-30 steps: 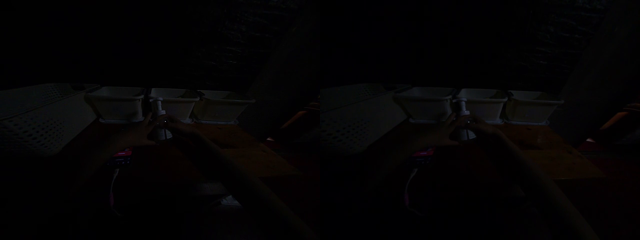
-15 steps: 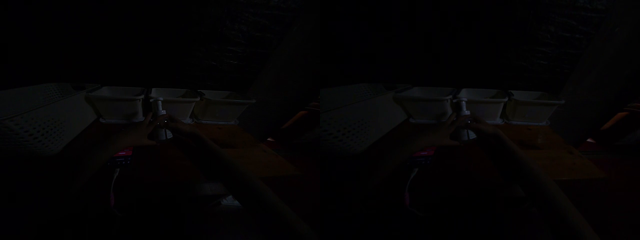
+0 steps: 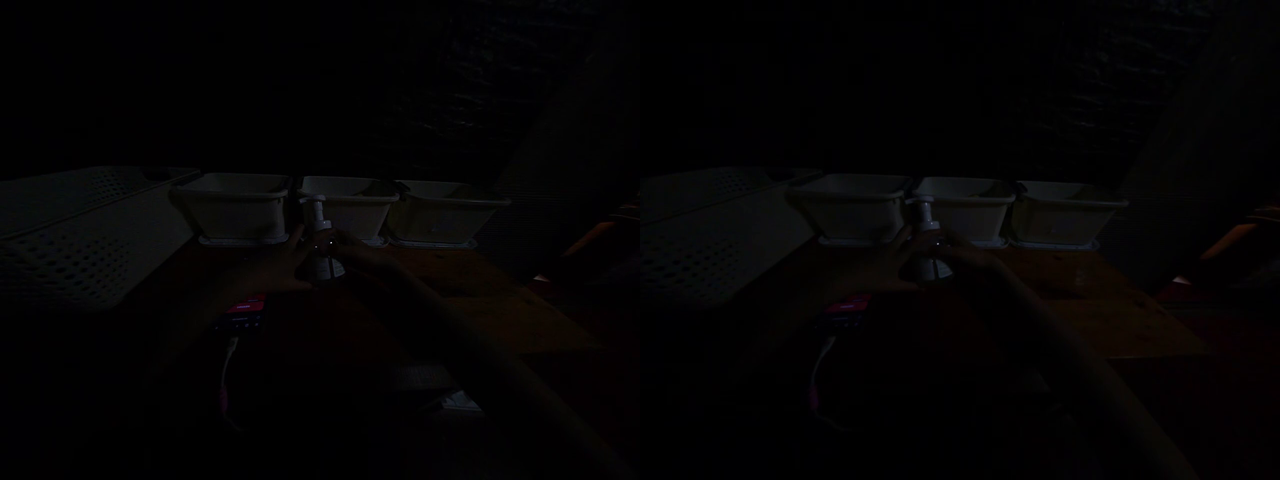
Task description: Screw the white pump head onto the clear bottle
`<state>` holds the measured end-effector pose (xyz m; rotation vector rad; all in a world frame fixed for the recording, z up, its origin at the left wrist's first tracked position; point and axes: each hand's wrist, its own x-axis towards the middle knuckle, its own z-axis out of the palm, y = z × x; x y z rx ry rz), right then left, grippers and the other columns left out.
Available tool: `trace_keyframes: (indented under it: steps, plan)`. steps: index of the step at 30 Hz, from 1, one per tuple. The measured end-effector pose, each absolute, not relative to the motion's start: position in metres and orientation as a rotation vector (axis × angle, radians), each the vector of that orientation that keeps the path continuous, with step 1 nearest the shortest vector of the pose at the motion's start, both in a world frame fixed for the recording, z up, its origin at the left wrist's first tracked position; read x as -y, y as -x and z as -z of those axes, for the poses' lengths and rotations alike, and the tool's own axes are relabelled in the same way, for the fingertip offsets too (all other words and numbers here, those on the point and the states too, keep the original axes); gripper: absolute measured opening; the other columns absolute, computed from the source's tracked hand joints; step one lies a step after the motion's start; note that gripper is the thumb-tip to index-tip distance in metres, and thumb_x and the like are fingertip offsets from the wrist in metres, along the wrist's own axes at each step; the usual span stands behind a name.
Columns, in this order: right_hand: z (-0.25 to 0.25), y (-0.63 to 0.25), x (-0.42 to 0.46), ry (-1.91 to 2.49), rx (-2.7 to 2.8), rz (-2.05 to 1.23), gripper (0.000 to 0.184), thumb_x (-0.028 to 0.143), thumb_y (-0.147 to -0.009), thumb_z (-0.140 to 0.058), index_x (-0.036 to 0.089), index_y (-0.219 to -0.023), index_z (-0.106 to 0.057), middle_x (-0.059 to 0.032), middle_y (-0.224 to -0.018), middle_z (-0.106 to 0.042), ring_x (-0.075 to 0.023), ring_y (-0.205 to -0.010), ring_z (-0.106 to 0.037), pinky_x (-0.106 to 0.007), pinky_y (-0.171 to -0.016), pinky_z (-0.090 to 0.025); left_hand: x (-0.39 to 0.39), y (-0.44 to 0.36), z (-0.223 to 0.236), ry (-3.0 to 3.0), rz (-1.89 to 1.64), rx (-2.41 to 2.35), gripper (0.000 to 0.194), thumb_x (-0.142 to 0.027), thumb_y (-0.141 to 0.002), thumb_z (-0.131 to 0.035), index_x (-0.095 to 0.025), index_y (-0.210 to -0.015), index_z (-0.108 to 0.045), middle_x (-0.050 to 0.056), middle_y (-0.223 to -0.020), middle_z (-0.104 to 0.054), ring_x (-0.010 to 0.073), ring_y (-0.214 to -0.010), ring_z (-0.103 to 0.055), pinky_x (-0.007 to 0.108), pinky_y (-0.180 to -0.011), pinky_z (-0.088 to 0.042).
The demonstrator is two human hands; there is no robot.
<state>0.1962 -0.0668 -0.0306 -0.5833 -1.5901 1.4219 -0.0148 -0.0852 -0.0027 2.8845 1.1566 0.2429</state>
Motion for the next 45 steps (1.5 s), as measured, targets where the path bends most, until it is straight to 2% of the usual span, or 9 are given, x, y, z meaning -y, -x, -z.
trace_keyframes:
  steps: [6,13,17,22,29,36,45]
  plan:
    - [0.031,-0.195,0.071,0.580,1.578,-1.386,0.023,0.027,-0.077,-0.074,0.017,-0.096,-0.064,-0.0052,-0.095,-0.068,-0.0169,-0.093,-0.064,-0.034,-0.092,-0.050,0.083,0.015,0.004,-2.869,-0.249,-1.155,0.111,-0.042,-0.081,-0.071,-0.048,-0.150,0.016,0.017,-0.163,-0.001,0.0275,-0.099,-0.067,0.030,-0.066,-0.053]
    - [0.032,-0.196,0.064,0.525,1.575,-1.425,0.034,0.032,-0.067,-0.083,0.016,-0.091,-0.065,-0.0036,-0.090,-0.069,-0.0161,-0.087,-0.065,-0.030,-0.086,-0.051,0.080,0.015,0.008,-2.889,-0.223,-1.194,0.111,-0.046,-0.081,-0.071,-0.043,-0.152,0.014,0.018,-0.162,-0.001,0.0331,-0.108,-0.064,0.034,-0.071,-0.055]
    - [0.033,-0.197,0.061,0.515,1.611,-1.419,0.030,0.029,-0.071,-0.080,0.016,-0.093,-0.065,-0.0038,-0.093,-0.069,-0.0148,-0.088,-0.064,-0.029,-0.085,-0.051,0.079,0.016,0.009,-2.880,-0.267,-1.146,0.112,-0.043,-0.081,-0.072,-0.046,-0.150,0.016,0.016,-0.163,-0.001,0.0307,-0.104,-0.066,0.030,-0.067,-0.054]
    - [0.035,-0.197,0.063,0.511,1.595,-1.413,0.027,0.028,-0.073,-0.078,0.017,-0.094,-0.065,-0.0039,-0.092,-0.068,-0.0159,-0.091,-0.064,-0.031,-0.090,-0.050,0.079,0.016,0.010,-2.887,-0.249,-1.171,0.111,-0.044,-0.081,-0.071,-0.045,-0.151,0.015,0.020,-0.162,-0.004,0.0318,-0.099,-0.067,0.031,-0.064,-0.053]
    - [0.034,-0.197,0.065,0.551,1.587,-1.411,0.030,0.029,-0.073,-0.079,0.016,-0.096,-0.064,-0.0041,-0.093,-0.068,-0.0155,-0.089,-0.064,-0.030,-0.087,-0.050,0.082,0.015,0.006,-2.884,-0.280,-1.130,0.110,-0.043,-0.081,-0.072,-0.044,-0.151,0.011,0.018,-0.161,-0.006,0.0323,-0.108,-0.064,0.032,-0.070,-0.053]
    - [0.033,-0.197,0.062,0.515,1.604,-1.439,0.028,0.028,-0.072,-0.079,0.016,-0.093,-0.064,-0.0039,-0.092,-0.069,-0.0155,-0.087,-0.065,-0.031,-0.088,-0.051,0.082,0.014,0.006,-2.871,-0.257,-1.151,0.108,-0.044,-0.082,-0.071,-0.043,-0.152,0.010,0.019,-0.162,-0.002,0.0374,-0.115,-0.060,0.037,-0.074,-0.055]
    - [0.031,-0.203,0.061,0.502,1.661,-1.541,0.042,0.029,-0.070,-0.083,0.015,-0.105,-0.066,-0.0057,-0.099,-0.072,-0.0177,-0.094,-0.068,-0.030,-0.087,-0.053,0.082,0.016,0.004,-2.880,-0.221,-1.133,0.110,-0.038,-0.081,-0.070,-0.044,-0.152,0.013,0.017,-0.163,-0.004,0.0299,-0.107,-0.065,0.030,-0.069,-0.054]
